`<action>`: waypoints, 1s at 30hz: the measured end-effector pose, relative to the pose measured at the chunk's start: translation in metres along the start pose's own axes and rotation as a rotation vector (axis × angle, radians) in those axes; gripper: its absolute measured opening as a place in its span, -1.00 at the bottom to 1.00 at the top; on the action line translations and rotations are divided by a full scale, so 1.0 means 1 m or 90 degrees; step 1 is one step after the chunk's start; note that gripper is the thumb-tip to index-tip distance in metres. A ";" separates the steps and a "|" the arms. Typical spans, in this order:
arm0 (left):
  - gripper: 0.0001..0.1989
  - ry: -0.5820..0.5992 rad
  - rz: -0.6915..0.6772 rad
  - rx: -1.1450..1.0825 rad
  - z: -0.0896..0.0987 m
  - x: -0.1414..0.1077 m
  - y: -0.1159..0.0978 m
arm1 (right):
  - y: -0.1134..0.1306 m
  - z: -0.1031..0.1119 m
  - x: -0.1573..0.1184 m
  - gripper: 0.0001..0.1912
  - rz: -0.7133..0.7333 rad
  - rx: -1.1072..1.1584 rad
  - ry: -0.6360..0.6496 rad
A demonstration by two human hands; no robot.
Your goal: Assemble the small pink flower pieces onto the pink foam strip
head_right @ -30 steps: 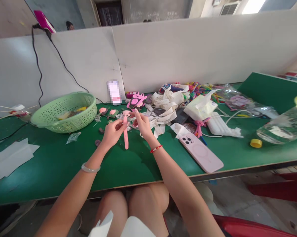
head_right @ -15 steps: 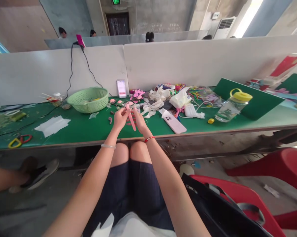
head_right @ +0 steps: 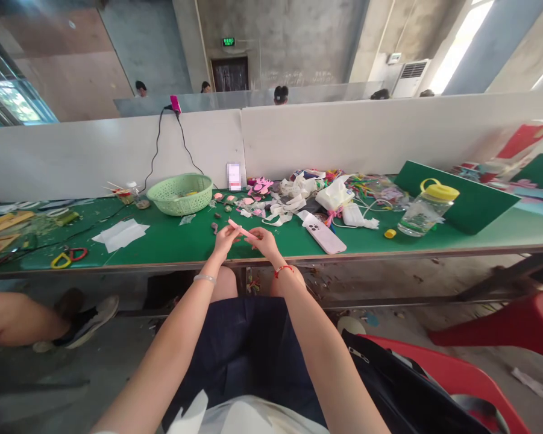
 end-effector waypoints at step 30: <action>-0.50 -0.034 -0.006 -0.048 0.003 0.014 0.033 | 0.006 -0.028 -0.020 -0.68 0.308 -0.343 -0.125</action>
Point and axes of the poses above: each hand's wrist, its own x-axis towards the middle knuckle, its own z-axis out of the back of the hand, y = z × x, the point moved 4 cm from there along x, towards the middle knuckle, and after that the axes turned 15 degrees about -y, right-handed, at the moved point
